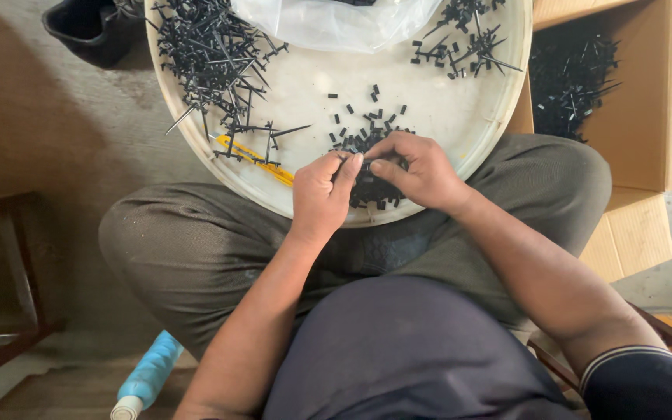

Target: The person sits cross-legged and repeatedly picks up small black plastic fastener heads and metal nails from a white basin, pressing them together by hand. The assembled fasteners are placed into a cardboard box to the right.

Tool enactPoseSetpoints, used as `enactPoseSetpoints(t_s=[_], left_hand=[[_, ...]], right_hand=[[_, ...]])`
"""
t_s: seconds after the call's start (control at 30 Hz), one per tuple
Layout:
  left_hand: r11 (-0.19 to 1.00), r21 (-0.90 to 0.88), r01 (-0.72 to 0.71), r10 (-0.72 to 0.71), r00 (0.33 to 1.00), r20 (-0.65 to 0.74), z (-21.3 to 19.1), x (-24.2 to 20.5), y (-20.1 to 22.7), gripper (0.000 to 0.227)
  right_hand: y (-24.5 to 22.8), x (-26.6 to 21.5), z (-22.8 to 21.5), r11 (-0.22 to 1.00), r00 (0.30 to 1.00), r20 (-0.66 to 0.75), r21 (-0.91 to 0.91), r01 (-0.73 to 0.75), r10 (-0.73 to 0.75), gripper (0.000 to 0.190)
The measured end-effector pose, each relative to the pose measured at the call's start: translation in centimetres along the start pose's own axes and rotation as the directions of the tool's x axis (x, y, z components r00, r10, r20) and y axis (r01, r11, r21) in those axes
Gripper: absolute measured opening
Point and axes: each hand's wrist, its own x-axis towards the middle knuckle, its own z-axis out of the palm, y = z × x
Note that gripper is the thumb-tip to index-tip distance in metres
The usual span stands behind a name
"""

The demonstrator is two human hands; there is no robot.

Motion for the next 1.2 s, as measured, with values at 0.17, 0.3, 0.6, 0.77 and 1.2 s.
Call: enactPoseSetpoints(t_s=[0.17, 0.3, 0.6, 0.77, 1.2], left_hand=[[0.926, 0.189, -0.326, 0.326, 0.945, 0.031, 0.3, -0.3, 0.2, 0.021], [0.891, 0.265, -0.368, 0.363, 0.929, 0.068, 0.5, -0.5, 0.4, 0.017], [0.880, 0.329, -0.342, 0.381, 0.923, -0.059, 0.2, -0.4, 0.6, 0.016], [0.875, 0.375, -0.306, 0.372, 0.920, -0.119, 0.0, -0.1, 0.5, 0.018], [0.976, -0.060, 0.211, -0.218, 0.965, -0.143, 0.7, 0.3, -2.5, 0.030]], right_hand=[[0.6, -0.2, 0.5, 0.958, 0.960, -0.002, 0.062, -0.280, 0.281, 0.021], [1.3, -0.4, 1.5, 0.775, 0.851, 0.102, 0.370, -0.513, 0.515, 0.029], [1.7, 0.2, 0.1, 0.698, 0.842, 0.083, 0.519, -0.493, 0.533, 0.021], [1.6, 0.4, -0.6, 0.600, 0.858, 0.210, 0.637, -0.484, 0.469, 0.018], [-1.5, -0.4, 0.0, 0.832, 0.927, 0.047, -0.425, 0.356, -0.373, 0.019]])
